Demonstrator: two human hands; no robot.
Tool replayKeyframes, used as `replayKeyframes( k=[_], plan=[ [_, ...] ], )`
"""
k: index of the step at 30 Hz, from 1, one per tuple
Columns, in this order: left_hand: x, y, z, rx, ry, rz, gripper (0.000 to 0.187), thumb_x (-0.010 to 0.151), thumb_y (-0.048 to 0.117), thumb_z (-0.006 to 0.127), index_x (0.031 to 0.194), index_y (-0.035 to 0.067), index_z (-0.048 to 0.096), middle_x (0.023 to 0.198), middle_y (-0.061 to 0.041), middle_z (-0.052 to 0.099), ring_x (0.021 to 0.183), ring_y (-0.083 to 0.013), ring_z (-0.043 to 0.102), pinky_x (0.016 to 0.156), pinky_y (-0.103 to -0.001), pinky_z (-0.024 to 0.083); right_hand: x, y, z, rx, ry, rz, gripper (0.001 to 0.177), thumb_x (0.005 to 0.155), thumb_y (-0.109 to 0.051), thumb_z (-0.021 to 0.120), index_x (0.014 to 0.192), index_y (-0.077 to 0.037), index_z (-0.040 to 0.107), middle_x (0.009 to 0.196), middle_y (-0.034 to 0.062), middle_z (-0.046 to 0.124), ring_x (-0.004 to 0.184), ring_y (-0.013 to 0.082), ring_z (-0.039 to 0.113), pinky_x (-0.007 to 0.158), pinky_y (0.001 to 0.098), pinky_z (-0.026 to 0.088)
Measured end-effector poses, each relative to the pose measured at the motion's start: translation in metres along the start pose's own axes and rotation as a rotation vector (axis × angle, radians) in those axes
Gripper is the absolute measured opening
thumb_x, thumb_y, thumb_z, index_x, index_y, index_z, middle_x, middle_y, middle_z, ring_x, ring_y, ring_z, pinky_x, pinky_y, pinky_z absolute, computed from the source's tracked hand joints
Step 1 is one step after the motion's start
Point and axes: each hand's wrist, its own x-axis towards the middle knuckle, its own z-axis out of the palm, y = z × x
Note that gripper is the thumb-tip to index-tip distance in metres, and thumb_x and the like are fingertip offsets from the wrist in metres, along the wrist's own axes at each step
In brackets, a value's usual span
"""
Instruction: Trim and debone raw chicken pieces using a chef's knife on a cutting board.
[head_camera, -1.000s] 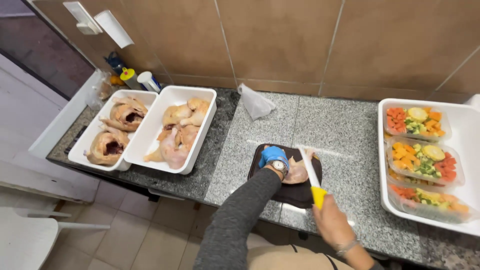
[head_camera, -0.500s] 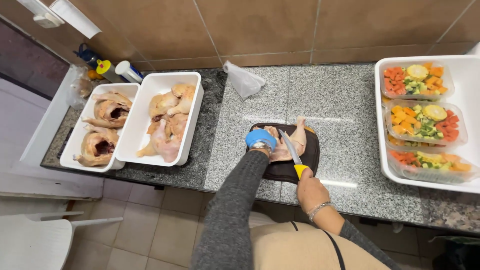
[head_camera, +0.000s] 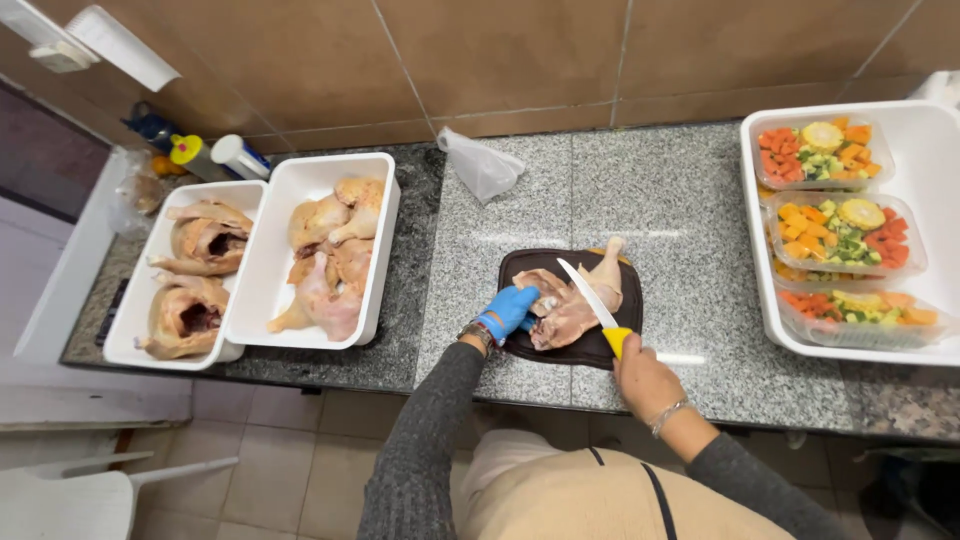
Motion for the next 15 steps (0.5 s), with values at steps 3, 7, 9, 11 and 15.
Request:
replayKeyframes(
  k=[3,7,9,11,15],
  plan=[
    [-0.007,0.027,-0.005,-0.358,-0.016,-0.152,0.053,0.093,0.049,0.055,0.102,0.000,0.073,0.100,-0.026,0.075,0.090,-0.0460,0.072,0.075,-0.050,0.058,-0.004,0.000,-0.028,0.005,0.040,-0.044,0.049,0.095,-0.037,0.060,0.121,0.000,0.039,0.103,0.0312,0.065,0.083,0.0515,0.069,0.071,0.0572,0.058],
    [-0.028,0.098,-0.042,0.574,-0.118,-0.111,0.068,0.090,0.065,0.051,0.111,0.005,0.076,0.109,-0.028,0.069,0.098,-0.0473,0.066,0.087,-0.053,0.052,-0.043,-0.024,-0.059,0.071,0.091,0.068,0.047,0.095,-0.034,0.064,0.120,-0.001,0.041,0.100,0.0293,0.067,0.082,0.0515,0.068,0.072,0.0581,0.056],
    [-0.050,0.115,-0.054,0.611,-0.157,-0.160,0.071,0.088,0.067,0.050,0.109,0.005,0.077,0.108,-0.026,0.071,0.098,-0.0452,0.068,0.087,-0.053,0.054,-0.063,-0.040,-0.060,0.060,0.210,-0.071,0.040,0.094,-0.029,0.061,0.120,-0.004,0.044,0.097,0.0285,0.067,0.080,0.0505,0.068,0.069,0.0577,0.055],
    [-0.065,0.123,-0.067,0.686,-0.209,-0.184,0.074,0.086,0.069,0.049,0.107,0.004,0.078,0.107,-0.025,0.073,0.098,-0.0431,0.071,0.087,-0.053,0.056,-0.073,-0.060,-0.046,0.074,0.357,-0.187,0.033,0.094,-0.025,0.058,0.119,-0.007,0.047,0.093,0.0278,0.067,0.077,0.0496,0.067,0.067,0.0573,0.054],
    [-0.097,0.117,-0.060,0.379,-0.065,-0.139,0.067,0.089,0.061,0.058,0.115,0.000,0.068,0.108,-0.028,0.071,0.101,-0.0447,0.068,0.088,-0.053,0.054,-0.079,-0.083,-0.016,0.100,0.164,-0.061,0.030,0.098,-0.028,0.052,0.117,-0.006,0.045,0.083,0.0245,0.070,0.071,0.0473,0.067,0.063,0.0573,0.053]
  ],
)
